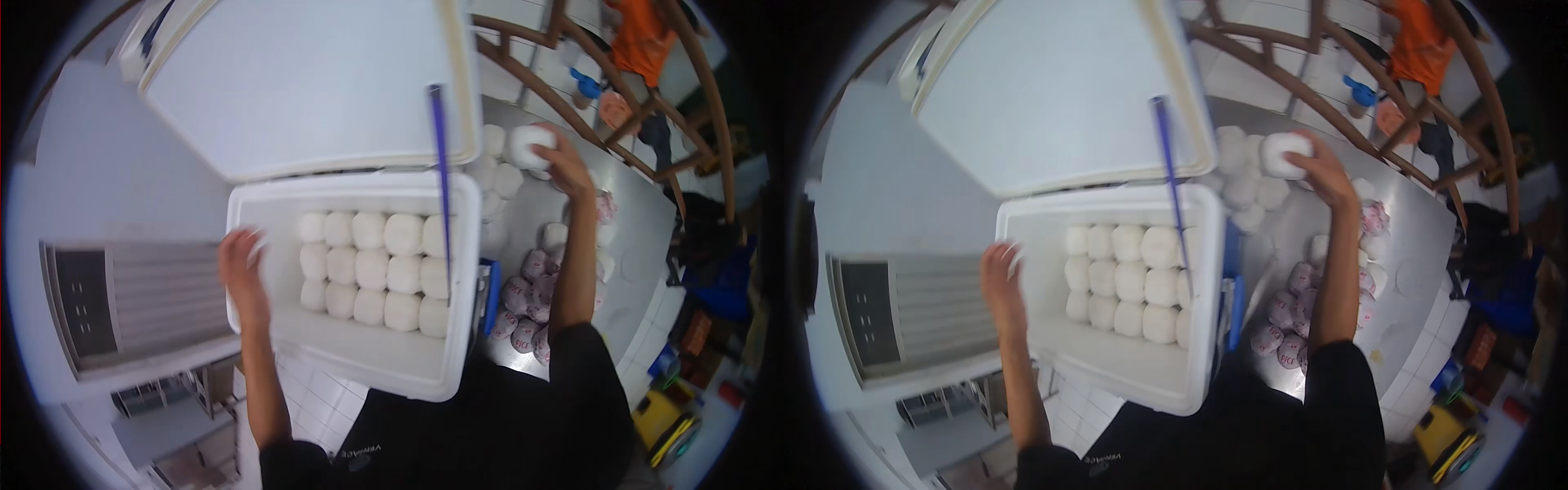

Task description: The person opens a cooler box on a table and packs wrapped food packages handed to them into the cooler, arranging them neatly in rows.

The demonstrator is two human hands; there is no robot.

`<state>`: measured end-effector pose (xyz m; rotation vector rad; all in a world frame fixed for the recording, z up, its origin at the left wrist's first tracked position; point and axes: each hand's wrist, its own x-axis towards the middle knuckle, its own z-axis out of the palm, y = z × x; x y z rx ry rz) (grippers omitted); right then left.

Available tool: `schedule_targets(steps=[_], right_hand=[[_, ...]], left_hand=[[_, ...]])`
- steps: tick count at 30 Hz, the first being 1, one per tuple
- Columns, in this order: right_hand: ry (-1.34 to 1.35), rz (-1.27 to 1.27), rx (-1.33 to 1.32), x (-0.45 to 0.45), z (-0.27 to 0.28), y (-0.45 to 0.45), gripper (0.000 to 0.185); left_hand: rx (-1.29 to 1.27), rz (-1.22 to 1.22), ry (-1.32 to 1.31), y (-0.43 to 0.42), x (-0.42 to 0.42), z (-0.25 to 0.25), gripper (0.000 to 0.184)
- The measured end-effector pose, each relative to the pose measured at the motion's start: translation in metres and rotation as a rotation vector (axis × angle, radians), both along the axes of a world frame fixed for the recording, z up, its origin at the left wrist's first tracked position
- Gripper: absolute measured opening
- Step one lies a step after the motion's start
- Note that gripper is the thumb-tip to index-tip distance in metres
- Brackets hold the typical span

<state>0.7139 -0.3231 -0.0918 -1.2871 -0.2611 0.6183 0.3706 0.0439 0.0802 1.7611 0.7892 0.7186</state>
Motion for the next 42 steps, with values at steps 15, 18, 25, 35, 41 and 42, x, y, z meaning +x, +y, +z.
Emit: schedule_targets(steps=[15, 18, 25, 35, 41, 42], right_hand=[[-0.557, -0.129, -0.232, -0.015, 0.07, 0.028, 0.02], [-0.775, -0.245, -0.497, 0.028, -0.022, 0.031, 0.016], [-0.84, -0.243, -0.709, 0.005, -0.107, 0.067, 0.036], [-0.754, 0.053, -0.663, -0.004, -0.159, 0.074, 0.051], [-0.882, -0.218, -1.028, -0.004, -0.142, 0.072, 0.056], [-0.878, -0.219, -1.025, -0.004, -0.143, 0.072, 0.056]], left_hand=[[-0.557, -0.01, 0.191, 0.049, -0.003, -0.009, 0.05], [-0.478, 0.123, 0.358, 0.094, -0.032, -0.082, 0.054], [0.119, 0.397, 0.639, 0.079, -0.023, -0.163, 0.065], [-0.348, 0.309, 0.605, 0.102, -0.05, -0.188, 0.064], [-0.717, 0.168, 0.63, 0.114, -0.055, -0.177, 0.065], [-0.665, 0.099, 0.796, 0.114, -0.056, -0.164, 0.067]])
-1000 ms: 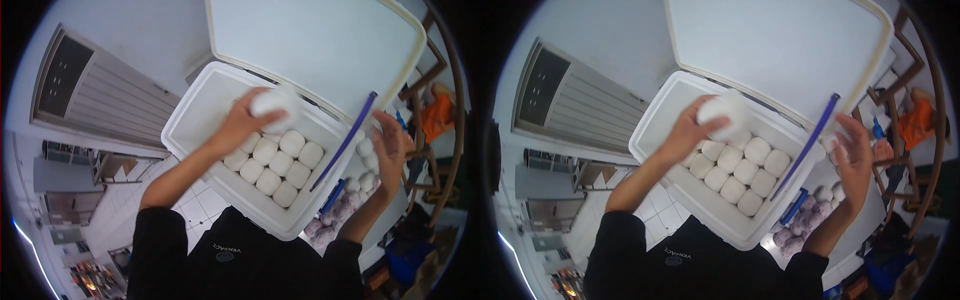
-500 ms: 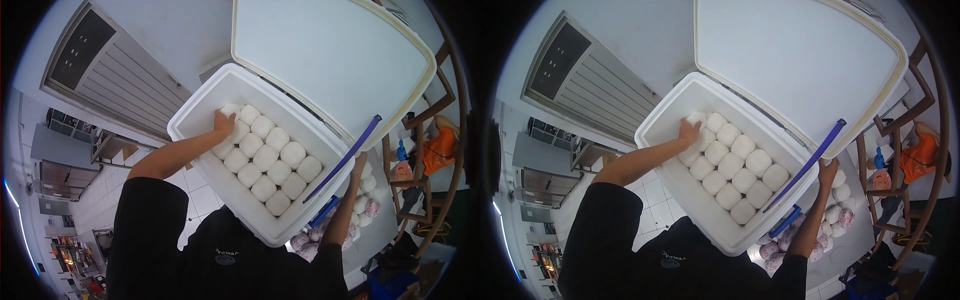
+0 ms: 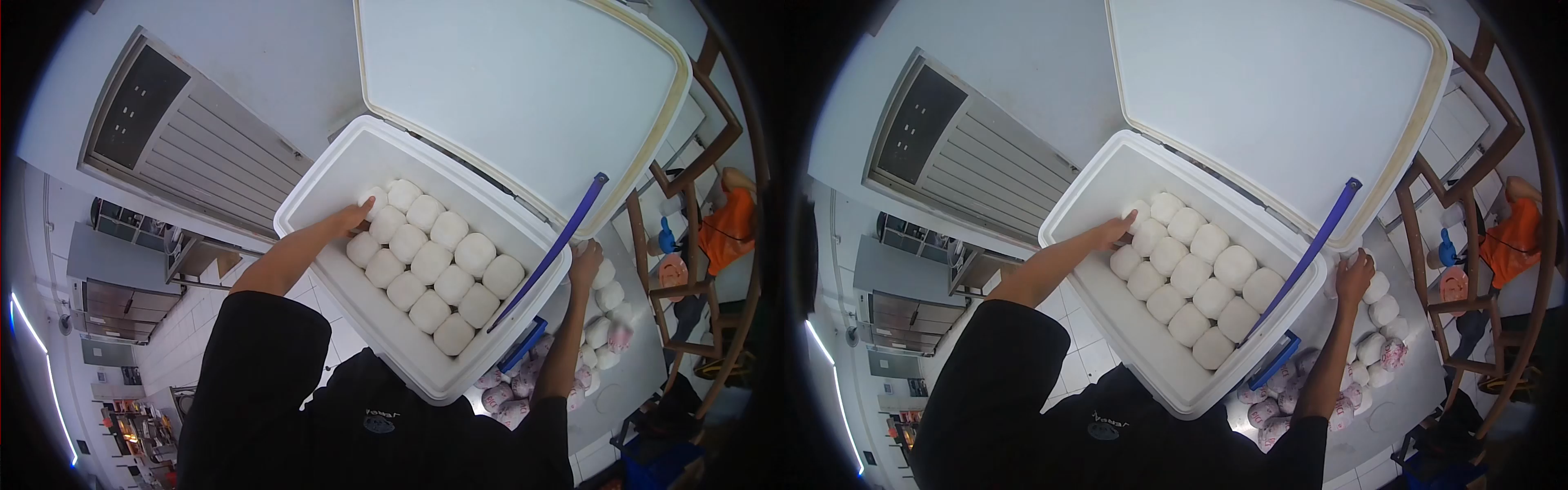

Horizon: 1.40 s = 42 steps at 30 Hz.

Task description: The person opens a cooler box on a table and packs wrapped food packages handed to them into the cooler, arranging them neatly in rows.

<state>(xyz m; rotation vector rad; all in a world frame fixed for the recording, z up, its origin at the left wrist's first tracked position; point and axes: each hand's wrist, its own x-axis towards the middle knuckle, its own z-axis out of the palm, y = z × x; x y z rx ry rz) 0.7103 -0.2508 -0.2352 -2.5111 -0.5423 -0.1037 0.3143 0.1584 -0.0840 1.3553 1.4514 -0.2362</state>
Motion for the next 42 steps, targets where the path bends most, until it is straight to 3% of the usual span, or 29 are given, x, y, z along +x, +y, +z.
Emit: schedule_targets(steps=[2, 4, 5, 7, 8, 10, 11, 17, 19, 20, 22, 25, 28, 30, 33, 34, 37, 39, 41, 42], right_hand=[[-0.038, 0.068, -0.05, 0.002, -0.003, -0.005, 0.059], [-0.117, 0.044, -0.062, 0.006, -0.001, -0.009, 0.061], [-0.192, 0.026, -0.075, 0.009, 0.0, -0.008, 0.063], [-0.105, 0.075, -0.128, 0.021, 0.005, -0.01, 0.062], [-0.023, 0.124, -0.185, 0.025, 0.007, -0.013, 0.062], [0.116, 0.116, -0.335, 0.04, 0.006, -0.005, 0.071], [0.257, 0.096, -0.474, 0.049, 0.007, 0.001, 0.08], [0.344, 0.142, -0.611, 0.081, -0.012, 0.004, 0.086], [0.288, 0.234, -0.446, 0.094, -0.031, -0.004, 0.096], [0.098, 0.276, -0.291, 0.097, -0.042, -0.012, 0.096], [0.032, 0.234, -0.232, 0.103, -0.05, -0.018, 0.086], [0.192, 0.244, 0.143, 0.094, -0.014, -0.014, 0.072], [0.405, 0.296, 0.204, 0.074, 0.009, 0.013, 0.071], [0.598, 0.478, 0.189, 0.059, 0.015, 0.031, 0.084], [0.624, 0.531, 0.234, 0.062, -0.042, 0.064, 0.094], [0.633, 0.569, 0.367, 0.062, -0.05, 0.068, 0.101], [0.493, 0.302, 0.45, 0.049, -0.061, 0.071, 0.1], [0.552, 0.161, 0.693, 0.04, -0.06, 0.067, 0.078], [0.441, 0.062, 0.701, 0.037, -0.049, 0.055, 0.065], [0.699, 0.003, 0.827, 0.021, -0.008, 0.038, 0.062]], left_hand=[[0.0, -0.134, 0.133, 0.003, 0.001, 0.008, 0.07], [0.074, -0.312, 0.534, 0.003, 0.011, 0.018, 0.072], [0.078, -0.31, 0.534, 0.001, 0.014, 0.022, 0.072], [0.81, -0.823, 0.519, -0.033, 0.026, 0.058, 0.057], [0.795, -0.824, 0.522, -0.031, 0.019, 0.047, 0.057], [0.964, -1.145, 0.168, -0.016, 0.01, 0.029, 0.042], [0.973, -1.141, 0.164, -0.011, 0.01, 0.025, 0.042], [0.817, -1.121, 0.169, 0.0, 0.001, 0.029, 0.061], [0.836, -1.041, 0.045, -0.004, 0.0, 0.035, 0.074], [0.835, -1.129, 0.079, -0.009, 0.0, 0.04, 0.077], [0.955, -1.332, 0.194, -0.006, 0.0, 0.034, 0.08], [0.947, -1.406, 0.248, -0.024, 0.017, 0.045, 0.074], [0.998, -1.449, 0.163, -0.02, 0.017, 0.037, 0.063], [0.982, -1.499, 0.216, -0.024, 0.019, 0.042, 0.055], [1.04, -1.516, 0.155, -0.013, 0.012, 0.03, 0.055], [1.006, -1.505, 0.163, -0.014, 0.01, 0.032, 0.056], [0.972, -1.495, 0.306, -0.021, 0.018, 0.04, 0.055], [0.764, -1.433, 0.612, -0.037, 0.05, 0.074, 0.053], [0.861, -1.335, 0.342, -0.039, 0.068, 0.104, 0.051], [0.89, -1.218, 0.149, -0.046, 0.078, 0.123, 0.05]])
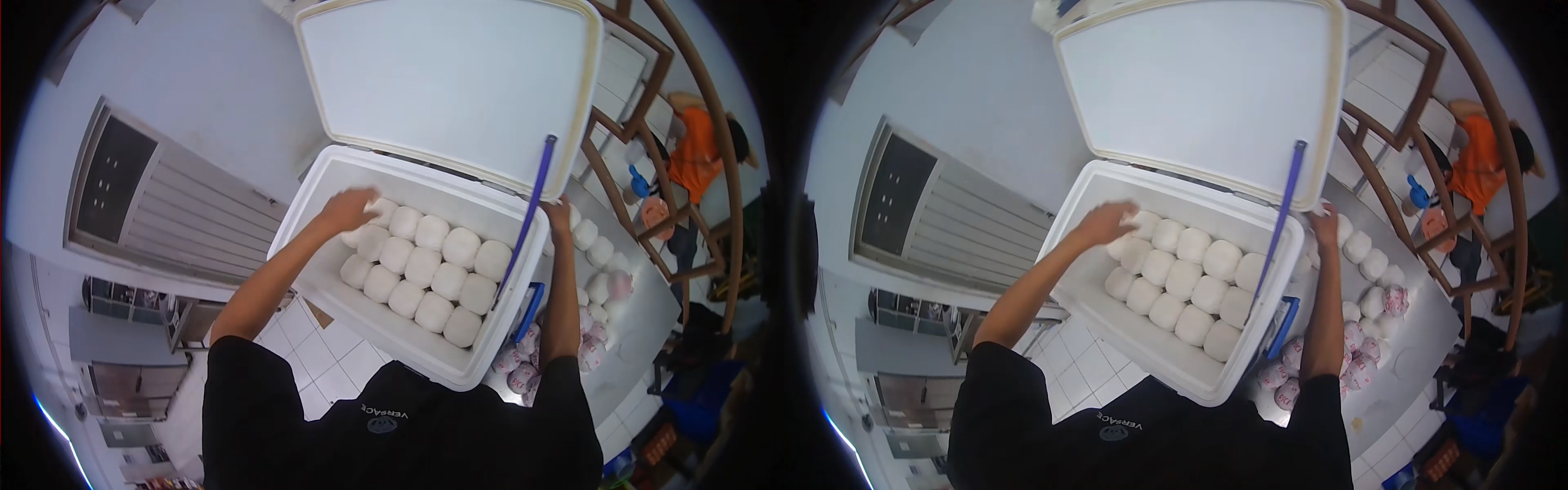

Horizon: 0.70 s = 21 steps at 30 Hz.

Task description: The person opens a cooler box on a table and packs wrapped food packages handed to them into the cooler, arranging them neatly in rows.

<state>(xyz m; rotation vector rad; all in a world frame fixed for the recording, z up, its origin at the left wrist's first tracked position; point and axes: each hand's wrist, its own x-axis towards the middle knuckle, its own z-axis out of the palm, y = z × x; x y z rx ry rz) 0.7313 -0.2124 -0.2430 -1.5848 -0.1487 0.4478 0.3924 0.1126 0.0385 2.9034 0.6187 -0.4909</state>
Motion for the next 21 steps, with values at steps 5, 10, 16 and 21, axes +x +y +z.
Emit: schedule_targets(steps=[5, 10, 16, 21], right_hand=[[0.06, -0.22, 0.614, -0.054, 0.163, -0.065, 0.063], [-0.434, 0.064, 0.472, -0.155, 0.321, -0.054, 0.067], [-0.668, 0.361, 0.033, -0.215, 0.346, 0.007, 0.059], [-0.474, 0.456, 0.066, -0.219, 0.318, 0.005, 0.049]], left_hand=[[-0.634, 0.109, -0.535, -0.079, 0.035, 0.121, 0.046], [-1.36, 0.047, -0.667, -0.158, 0.036, 0.113, 0.066], [-1.407, 0.291, -0.681, -0.129, 0.014, 0.091, 0.068], [-0.519, 0.62, -0.675, -0.007, -0.024, -0.021, 0.057]])
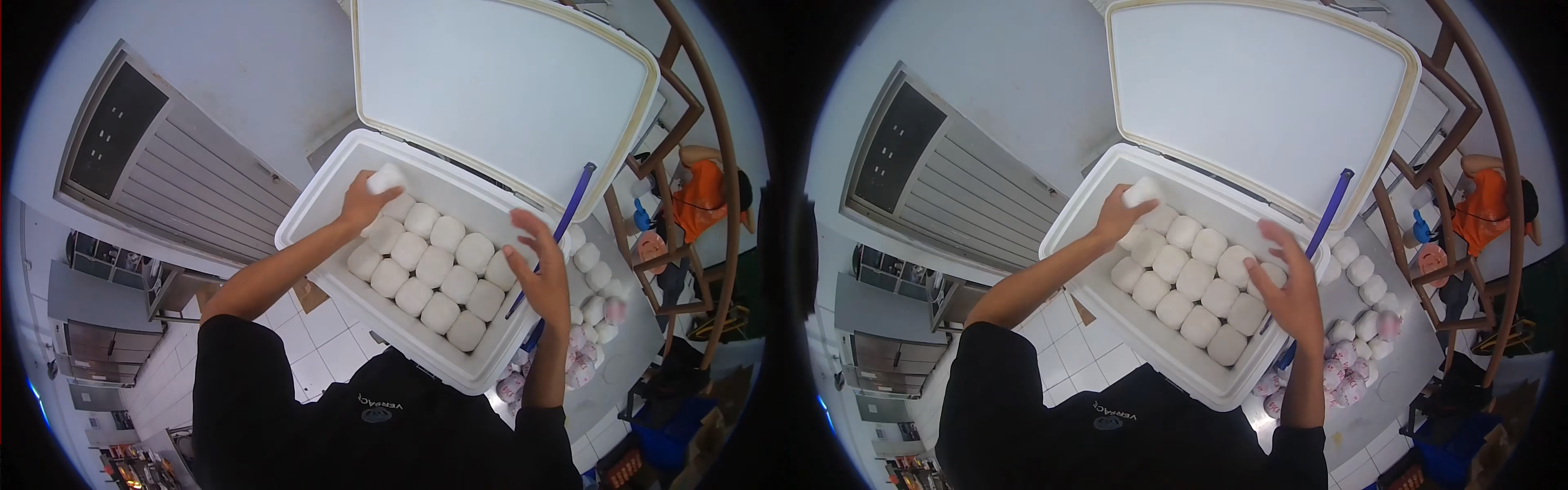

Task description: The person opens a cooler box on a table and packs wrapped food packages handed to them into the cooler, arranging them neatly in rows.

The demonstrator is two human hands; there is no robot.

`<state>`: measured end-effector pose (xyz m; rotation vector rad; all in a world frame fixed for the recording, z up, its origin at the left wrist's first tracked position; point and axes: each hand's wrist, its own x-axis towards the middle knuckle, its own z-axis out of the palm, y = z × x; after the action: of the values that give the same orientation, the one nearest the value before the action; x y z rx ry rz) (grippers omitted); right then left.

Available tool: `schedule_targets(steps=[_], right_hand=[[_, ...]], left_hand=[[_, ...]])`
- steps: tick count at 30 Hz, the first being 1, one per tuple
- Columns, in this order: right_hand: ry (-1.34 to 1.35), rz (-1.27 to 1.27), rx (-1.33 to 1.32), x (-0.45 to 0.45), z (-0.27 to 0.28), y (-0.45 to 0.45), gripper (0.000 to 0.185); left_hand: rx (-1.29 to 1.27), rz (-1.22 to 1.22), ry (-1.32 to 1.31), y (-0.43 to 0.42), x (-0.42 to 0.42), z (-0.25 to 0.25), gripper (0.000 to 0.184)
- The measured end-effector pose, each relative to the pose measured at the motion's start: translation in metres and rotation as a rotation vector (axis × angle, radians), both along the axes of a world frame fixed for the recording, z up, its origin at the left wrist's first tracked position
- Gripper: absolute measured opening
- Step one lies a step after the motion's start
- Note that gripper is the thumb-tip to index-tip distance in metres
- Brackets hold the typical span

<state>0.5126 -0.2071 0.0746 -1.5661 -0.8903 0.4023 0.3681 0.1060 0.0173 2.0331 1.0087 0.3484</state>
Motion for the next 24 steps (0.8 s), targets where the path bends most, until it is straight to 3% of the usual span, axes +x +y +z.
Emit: schedule_targets(steps=[1, 3, 7, 10, 12, 18, 24], right_hand=[[0.004, -0.002, 0.009, -0.002, -0.005, 0.002, 0.049], [-0.011, 0.16, -0.035, -0.008, -0.013, 0.006, 0.04], [-0.042, 0.268, -0.088, -0.013, -0.016, 0.005, 0.031], [-0.033, 0.264, -0.061, -0.012, -0.018, 0.002, 0.031], [-0.042, 0.26, -0.06, -0.011, -0.015, 0.002, 0.031], [-0.038, 0.293, -0.058, -0.011, -0.019, 0.002, 0.032], [-0.079, 0.285, -0.08, -0.012, -0.02, 0.002, 0.031]], left_hand=[[0.009, -0.002, 0.004, 0.015, -0.007, -0.025, 0.057], [0.613, -0.03, 0.182, 0.029, -0.013, -0.05, 0.055], [0.626, -0.061, 0.243, 0.034, 0.0, -0.068, 0.05], [0.803, -0.253, 0.457, 0.045, -0.002, -0.085, 0.051], [1.156, -0.307, 0.516, 0.048, 0.001, -0.09, 0.05], [0.825, -0.224, 0.581, 0.048, 0.015, -0.085, 0.053], [0.8, -0.366, 0.689, 0.049, 0.014, -0.076, 0.06]])
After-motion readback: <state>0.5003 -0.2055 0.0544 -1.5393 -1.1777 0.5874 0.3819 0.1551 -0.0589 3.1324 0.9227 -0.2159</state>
